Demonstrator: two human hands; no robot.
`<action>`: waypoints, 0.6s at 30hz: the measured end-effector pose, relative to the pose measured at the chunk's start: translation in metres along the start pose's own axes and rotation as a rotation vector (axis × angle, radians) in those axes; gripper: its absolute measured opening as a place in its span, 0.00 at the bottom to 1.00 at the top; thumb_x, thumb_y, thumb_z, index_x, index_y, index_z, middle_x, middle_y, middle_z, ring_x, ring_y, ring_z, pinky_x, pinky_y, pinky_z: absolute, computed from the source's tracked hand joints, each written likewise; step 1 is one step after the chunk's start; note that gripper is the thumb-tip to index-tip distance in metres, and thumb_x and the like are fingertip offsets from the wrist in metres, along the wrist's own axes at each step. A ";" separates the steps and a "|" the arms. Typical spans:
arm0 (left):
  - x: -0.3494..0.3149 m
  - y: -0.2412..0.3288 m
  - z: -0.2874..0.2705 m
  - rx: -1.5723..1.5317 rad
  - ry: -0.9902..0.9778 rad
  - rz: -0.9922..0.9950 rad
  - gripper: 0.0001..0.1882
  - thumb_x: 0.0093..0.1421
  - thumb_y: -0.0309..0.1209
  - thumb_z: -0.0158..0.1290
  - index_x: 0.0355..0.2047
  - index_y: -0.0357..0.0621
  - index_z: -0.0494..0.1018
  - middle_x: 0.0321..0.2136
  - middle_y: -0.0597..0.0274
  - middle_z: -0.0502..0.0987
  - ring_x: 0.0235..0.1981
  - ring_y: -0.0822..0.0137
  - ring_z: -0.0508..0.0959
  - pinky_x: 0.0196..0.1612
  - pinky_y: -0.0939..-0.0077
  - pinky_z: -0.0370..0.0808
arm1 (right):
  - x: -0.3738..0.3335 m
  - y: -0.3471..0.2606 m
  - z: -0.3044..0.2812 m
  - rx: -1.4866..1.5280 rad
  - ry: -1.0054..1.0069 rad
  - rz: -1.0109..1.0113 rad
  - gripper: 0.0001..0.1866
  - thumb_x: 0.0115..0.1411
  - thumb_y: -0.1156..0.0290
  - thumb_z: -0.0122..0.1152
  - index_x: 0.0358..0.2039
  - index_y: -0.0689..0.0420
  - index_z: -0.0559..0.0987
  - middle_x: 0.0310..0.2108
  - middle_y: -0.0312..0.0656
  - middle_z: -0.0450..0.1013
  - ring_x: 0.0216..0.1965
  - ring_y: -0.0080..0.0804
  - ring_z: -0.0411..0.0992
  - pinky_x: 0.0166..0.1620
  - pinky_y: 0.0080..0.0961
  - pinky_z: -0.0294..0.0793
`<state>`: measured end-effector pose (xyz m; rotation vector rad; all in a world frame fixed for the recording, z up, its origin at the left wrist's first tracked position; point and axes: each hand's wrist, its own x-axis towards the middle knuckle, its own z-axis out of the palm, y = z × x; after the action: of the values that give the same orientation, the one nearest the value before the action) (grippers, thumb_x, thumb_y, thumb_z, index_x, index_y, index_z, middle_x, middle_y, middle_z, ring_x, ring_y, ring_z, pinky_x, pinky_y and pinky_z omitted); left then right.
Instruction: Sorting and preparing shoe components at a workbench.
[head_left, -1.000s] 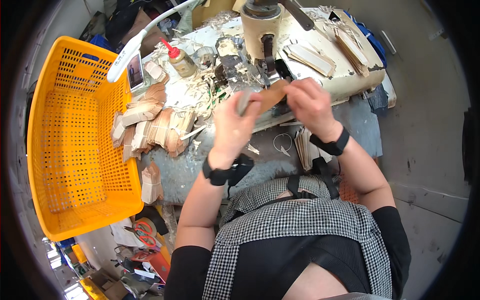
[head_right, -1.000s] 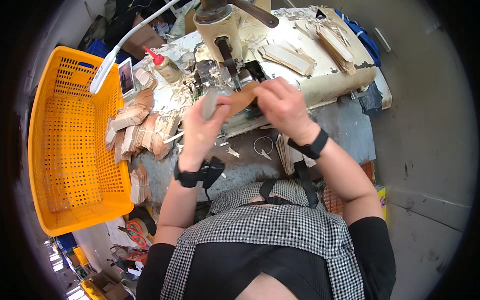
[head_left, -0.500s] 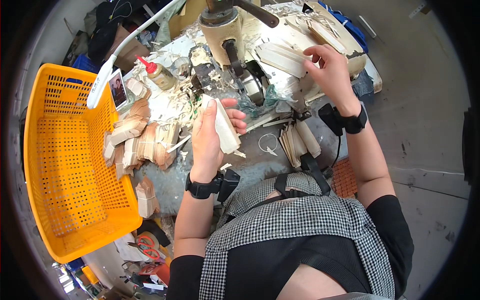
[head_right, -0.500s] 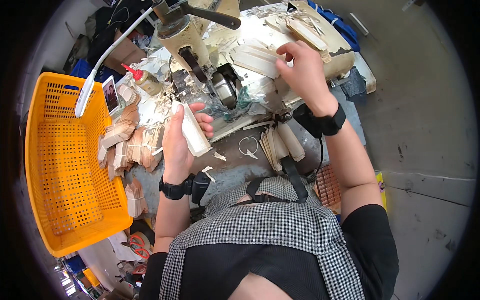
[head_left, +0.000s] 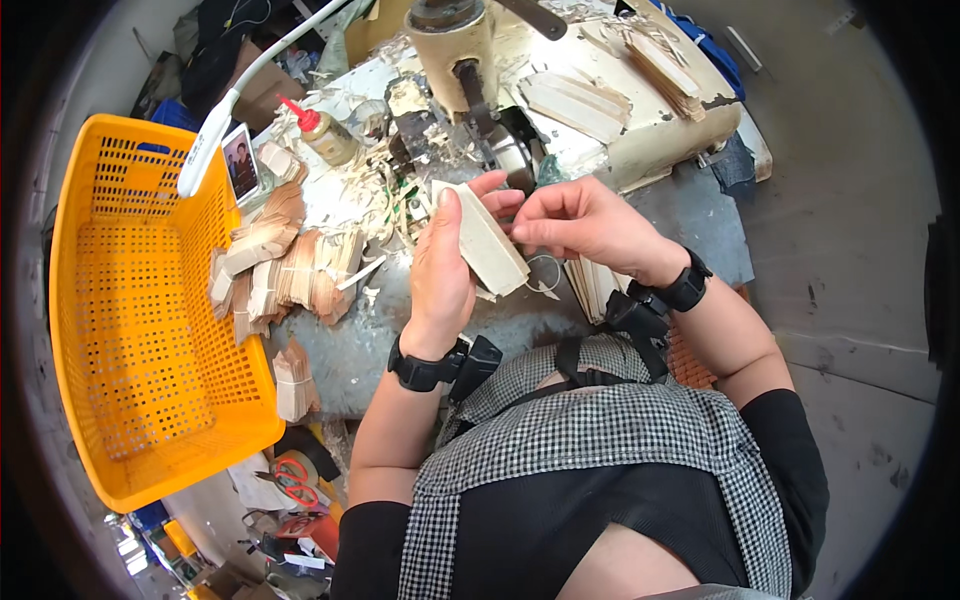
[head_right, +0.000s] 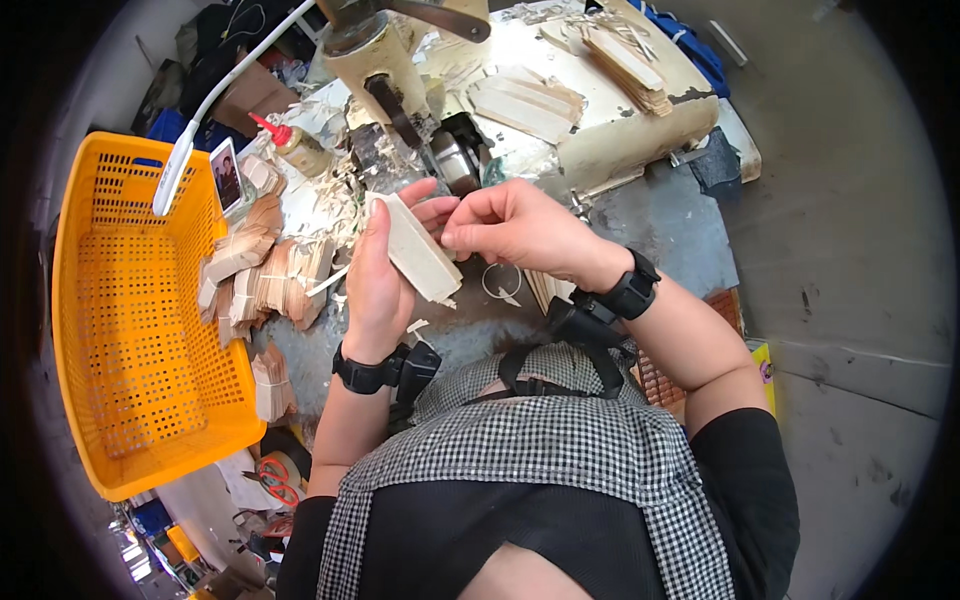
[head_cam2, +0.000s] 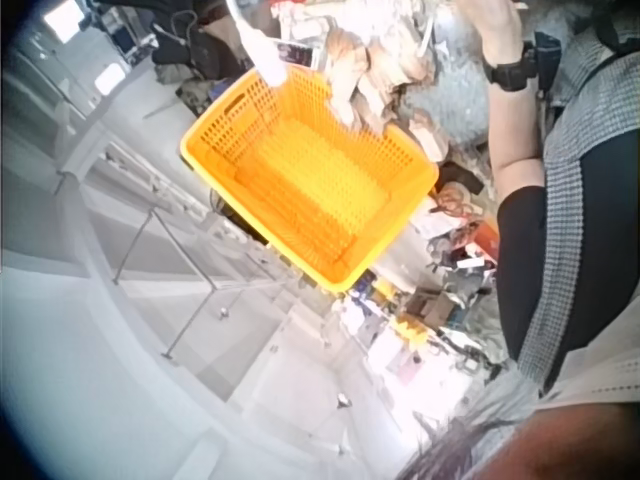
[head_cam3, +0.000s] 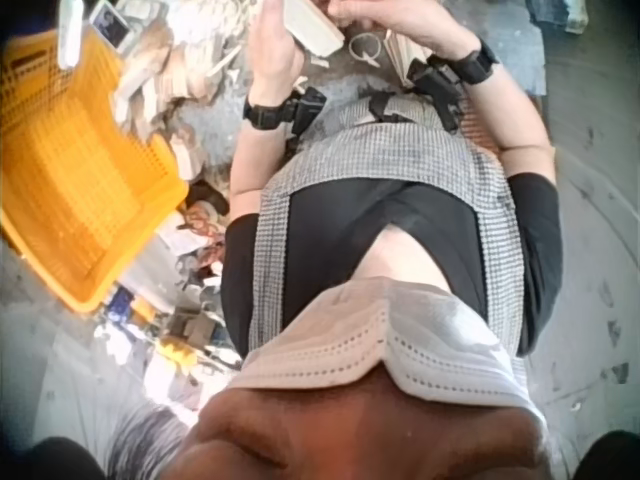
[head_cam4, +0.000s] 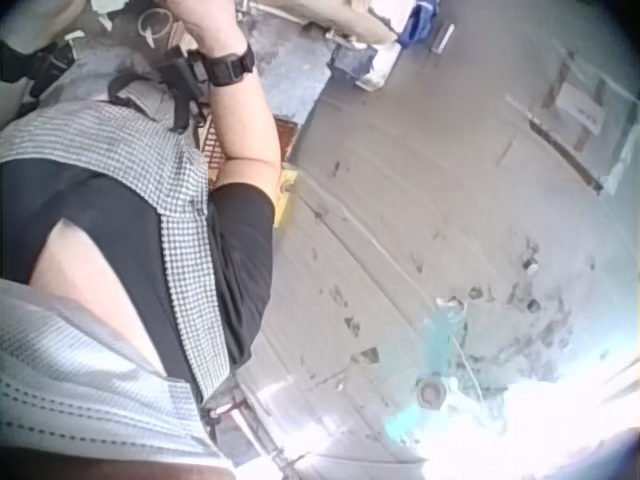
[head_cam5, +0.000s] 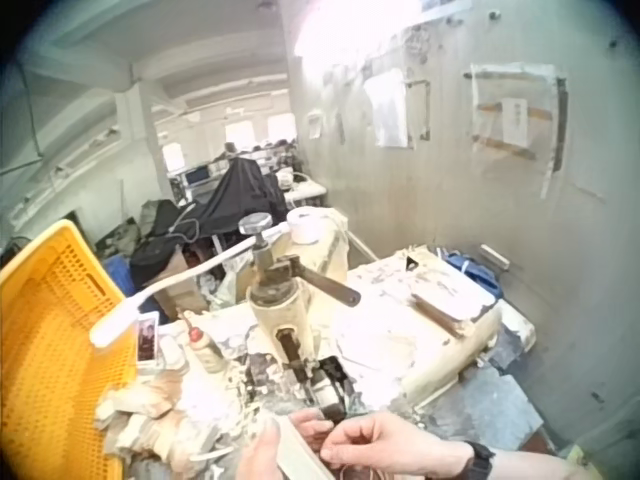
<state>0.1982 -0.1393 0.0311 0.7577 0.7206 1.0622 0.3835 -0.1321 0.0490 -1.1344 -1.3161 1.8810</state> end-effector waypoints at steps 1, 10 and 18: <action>0.001 0.000 0.000 -0.007 0.003 0.000 0.28 0.70 0.46 0.29 0.54 0.32 0.62 0.45 0.45 0.73 0.47 0.57 0.74 0.52 0.64 0.70 | -0.001 -0.003 0.001 0.034 0.009 0.040 0.07 0.56 0.68 0.64 0.31 0.59 0.81 0.26 0.30 0.75 0.24 0.11 0.66 0.28 0.11 0.64; -0.001 -0.003 -0.007 -0.010 -0.012 -0.021 0.31 0.69 0.50 0.27 0.55 0.33 0.62 0.45 0.46 0.73 0.45 0.59 0.74 0.51 0.65 0.71 | 0.000 0.000 0.006 0.069 -0.031 0.113 0.06 0.54 0.71 0.65 0.30 0.59 0.81 0.23 0.29 0.74 0.20 0.11 0.63 0.24 0.09 0.62; -0.002 0.006 -0.055 0.006 -0.219 -0.103 0.34 0.68 0.53 0.23 0.52 0.36 0.66 0.23 0.60 0.73 0.25 0.71 0.73 0.33 0.75 0.72 | 0.004 0.015 0.004 -0.166 0.105 -0.140 0.04 0.52 0.74 0.64 0.28 0.60 0.79 0.22 0.31 0.73 0.20 0.16 0.67 0.24 0.17 0.67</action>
<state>0.1493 -0.1293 0.0064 0.8190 0.5698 0.8683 0.3785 -0.1352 0.0344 -1.1737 -1.4732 1.6149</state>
